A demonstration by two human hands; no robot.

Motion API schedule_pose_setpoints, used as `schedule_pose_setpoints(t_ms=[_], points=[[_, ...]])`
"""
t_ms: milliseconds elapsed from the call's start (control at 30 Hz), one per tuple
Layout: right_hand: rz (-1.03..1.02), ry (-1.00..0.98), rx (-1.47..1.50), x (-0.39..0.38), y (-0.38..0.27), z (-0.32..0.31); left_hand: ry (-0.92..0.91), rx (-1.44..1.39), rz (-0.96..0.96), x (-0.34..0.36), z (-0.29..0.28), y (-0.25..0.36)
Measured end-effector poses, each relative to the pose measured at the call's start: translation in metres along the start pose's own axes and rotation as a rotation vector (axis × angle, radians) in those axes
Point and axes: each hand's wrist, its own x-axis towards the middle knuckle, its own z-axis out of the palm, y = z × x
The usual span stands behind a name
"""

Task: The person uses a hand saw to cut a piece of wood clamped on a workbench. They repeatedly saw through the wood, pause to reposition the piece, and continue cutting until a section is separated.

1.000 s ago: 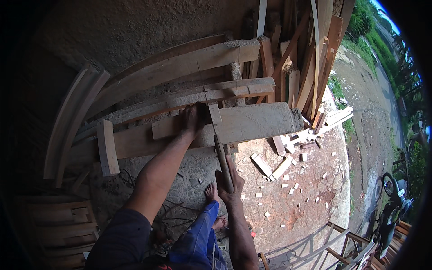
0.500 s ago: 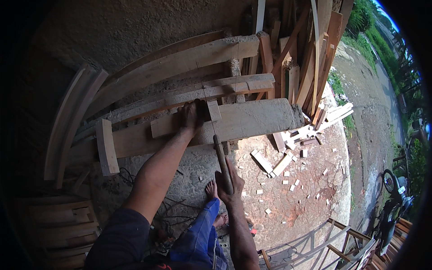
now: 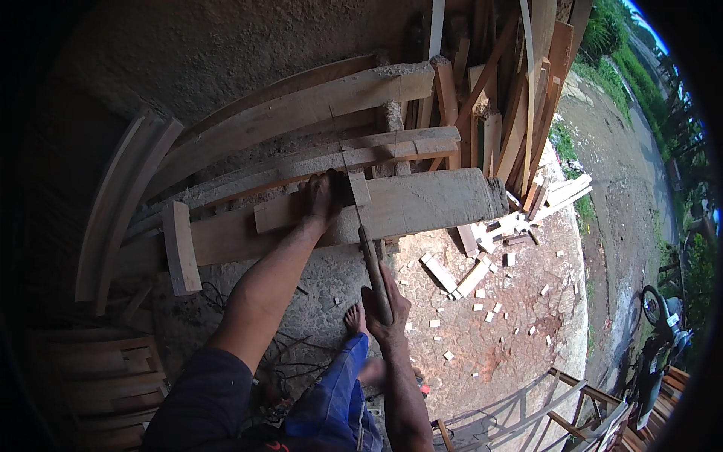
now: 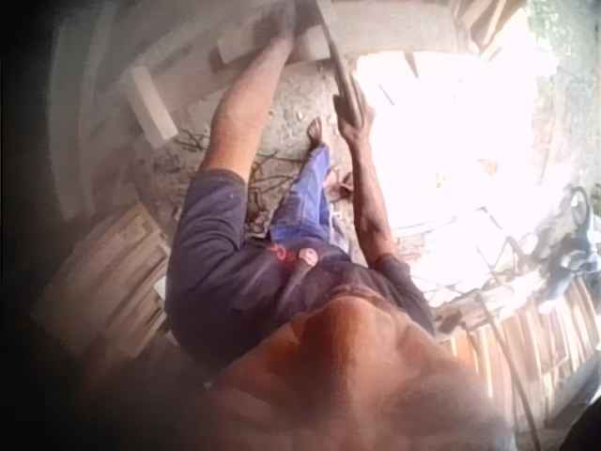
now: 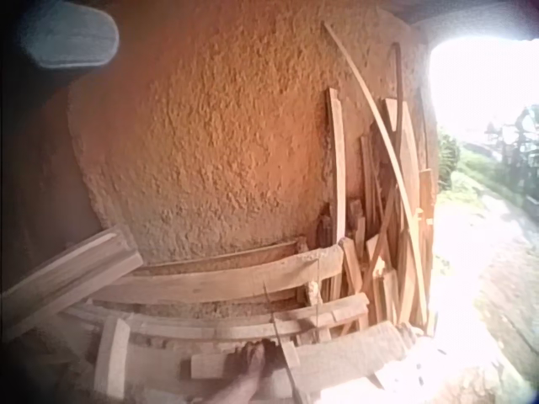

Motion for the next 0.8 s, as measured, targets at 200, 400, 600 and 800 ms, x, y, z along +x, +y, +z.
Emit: schedule_pose_setpoints(t_ms=[200, 400, 600, 800], points=[[-0.03, -0.059, -0.254, -0.15, 0.024, -0.084, 0.032, -0.015, -0.062, 0.004, 0.012, -0.008], [0.017, -0.06, -0.004, -0.022, 0.006, -0.017, 0.038, -0.003, -0.004, 0.002, 0.012, -0.007], [0.01, 0.069, 0.072, -0.016, 0.013, -0.005, 0.109, -0.007, 0.016, 0.003, 0.021, -0.02], [0.053, 0.057, 0.028, -0.012, 0.0, -0.032, 0.073, -0.013, -0.068, 0.005, 0.02, -0.009]])
